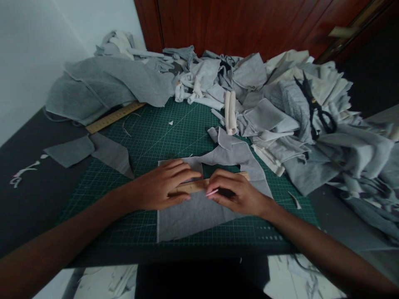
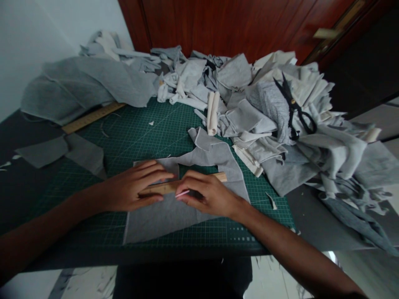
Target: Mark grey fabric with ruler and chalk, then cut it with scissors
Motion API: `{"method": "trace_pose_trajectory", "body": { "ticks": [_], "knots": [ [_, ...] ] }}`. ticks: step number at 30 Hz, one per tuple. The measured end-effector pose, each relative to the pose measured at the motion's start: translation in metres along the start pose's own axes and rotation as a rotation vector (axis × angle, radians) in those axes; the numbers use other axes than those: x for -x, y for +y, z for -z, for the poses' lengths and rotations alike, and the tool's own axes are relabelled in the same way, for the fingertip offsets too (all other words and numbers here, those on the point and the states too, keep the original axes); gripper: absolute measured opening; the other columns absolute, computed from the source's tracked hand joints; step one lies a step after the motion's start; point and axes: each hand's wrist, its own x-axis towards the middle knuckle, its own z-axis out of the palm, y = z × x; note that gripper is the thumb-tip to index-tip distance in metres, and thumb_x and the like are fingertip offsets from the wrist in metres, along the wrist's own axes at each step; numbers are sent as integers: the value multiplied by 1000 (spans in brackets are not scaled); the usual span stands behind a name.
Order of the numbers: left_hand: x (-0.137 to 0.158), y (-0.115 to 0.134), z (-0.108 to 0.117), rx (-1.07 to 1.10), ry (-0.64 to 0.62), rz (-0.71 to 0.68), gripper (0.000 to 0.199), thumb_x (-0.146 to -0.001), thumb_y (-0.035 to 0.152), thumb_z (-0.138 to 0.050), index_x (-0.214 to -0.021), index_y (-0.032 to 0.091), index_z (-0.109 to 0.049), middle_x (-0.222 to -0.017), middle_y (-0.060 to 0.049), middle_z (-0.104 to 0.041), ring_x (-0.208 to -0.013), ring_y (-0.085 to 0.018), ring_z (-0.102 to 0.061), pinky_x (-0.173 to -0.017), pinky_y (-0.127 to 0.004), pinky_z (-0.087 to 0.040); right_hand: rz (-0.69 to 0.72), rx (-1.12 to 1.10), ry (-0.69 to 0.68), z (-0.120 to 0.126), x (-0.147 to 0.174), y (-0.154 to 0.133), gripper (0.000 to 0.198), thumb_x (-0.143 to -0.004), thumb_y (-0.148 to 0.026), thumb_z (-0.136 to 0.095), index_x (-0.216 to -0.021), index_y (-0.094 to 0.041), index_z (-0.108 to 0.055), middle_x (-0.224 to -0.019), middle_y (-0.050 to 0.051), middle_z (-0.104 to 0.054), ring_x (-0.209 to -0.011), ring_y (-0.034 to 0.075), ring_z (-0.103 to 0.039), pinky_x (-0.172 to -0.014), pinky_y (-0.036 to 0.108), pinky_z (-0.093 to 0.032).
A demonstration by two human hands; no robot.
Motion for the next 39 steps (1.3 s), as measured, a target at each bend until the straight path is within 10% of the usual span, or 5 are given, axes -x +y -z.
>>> {"method": "trace_pose_trajectory", "body": {
  "ticks": [26, 39],
  "knots": [
    [-4, -1, -1, 79, -45, 11, 24, -108, 29, -56, -128, 23, -68, -106, -6, -71, -98, -23, -61, -93, -36, -45, -52, 90, 1, 6, 3, 0, 5, -108, -24, -67, -109, -20, -71, -101, 4, -72, -78, 13, -66, -66, 26, -51],
    [3, -14, 38, 260, -275, 86, 19, -103, 35, -71, -119, 30, -79, -92, 1, -75, -89, -19, -64, -86, -33, -42, -72, 54, 2, -10, -6, -8, 4, -106, -21, -69, -103, -20, -70, -94, 2, -70, -77, 14, -66, -66, 25, -51]
  ]
}}
